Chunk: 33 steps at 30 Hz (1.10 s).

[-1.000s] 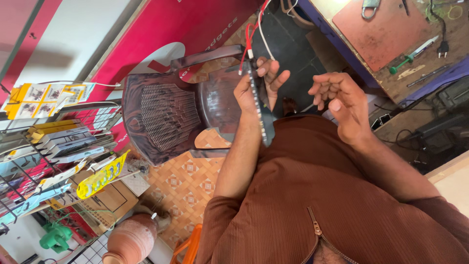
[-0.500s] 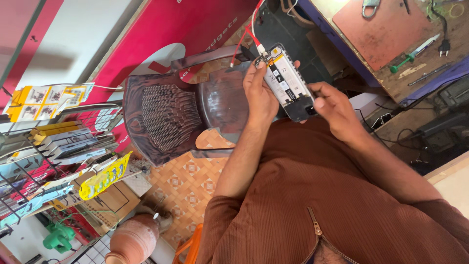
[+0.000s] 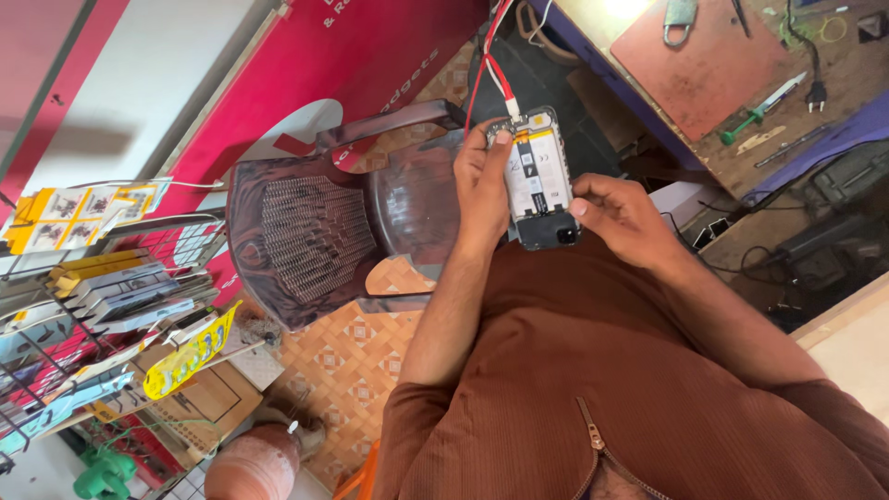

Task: The person solders a small electronic component, then uses a screwdriver to open a smartphone and install the component. They connect a charging cable to test the phone, which powers on and displays a charging indicator.

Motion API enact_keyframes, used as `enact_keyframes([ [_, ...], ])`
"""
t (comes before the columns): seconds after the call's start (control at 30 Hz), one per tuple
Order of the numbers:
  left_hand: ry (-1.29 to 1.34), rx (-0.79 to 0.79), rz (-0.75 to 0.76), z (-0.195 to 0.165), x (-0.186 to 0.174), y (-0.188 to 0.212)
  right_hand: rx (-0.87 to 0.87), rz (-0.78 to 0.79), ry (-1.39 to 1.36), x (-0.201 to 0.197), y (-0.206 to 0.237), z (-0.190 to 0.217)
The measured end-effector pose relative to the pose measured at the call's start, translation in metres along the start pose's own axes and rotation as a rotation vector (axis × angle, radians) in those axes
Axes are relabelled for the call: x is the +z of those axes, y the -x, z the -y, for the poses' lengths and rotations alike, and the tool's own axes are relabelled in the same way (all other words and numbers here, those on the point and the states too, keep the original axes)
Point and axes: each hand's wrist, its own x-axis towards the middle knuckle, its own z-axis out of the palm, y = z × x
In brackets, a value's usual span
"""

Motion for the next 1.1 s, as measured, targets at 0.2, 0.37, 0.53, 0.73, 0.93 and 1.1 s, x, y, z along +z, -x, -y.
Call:
enact_keyframes([
  [0.2, 0.033, -0.044, 0.064, -0.020, 0.010, 0.005, -0.084, 0.036, 0.002, -0.002, -0.004, 0.006],
  [0.37, 0.369, -0.273, 0.174, -0.032, 0.007, 0.002, -0.071, 0.007, -0.067, -0.005, -0.006, 0.009],
  [0.53, 1.236, -0.438, 0.532, -0.025, 0.003, 0.000, -0.046, 0.000, -0.111, -0.007, -0.006, 0.004],
  [0.73, 1.562, -0.492, 0.489, -0.031, 0.004, 0.013, -0.027, 0.006, -0.104, -0.004, -0.002, 0.003],
  [0.93, 1.582, -0.482, 0.529, -0.041, 0.015, 0.020, -0.034, 0.011, -0.097, -0.002, 0.000, 0.008],
  [1.1, 1.580, -0.507, 0.552, -0.043, 0.017, 0.018, -0.023, 0.025, -0.110, -0.002, -0.001, 0.006],
])
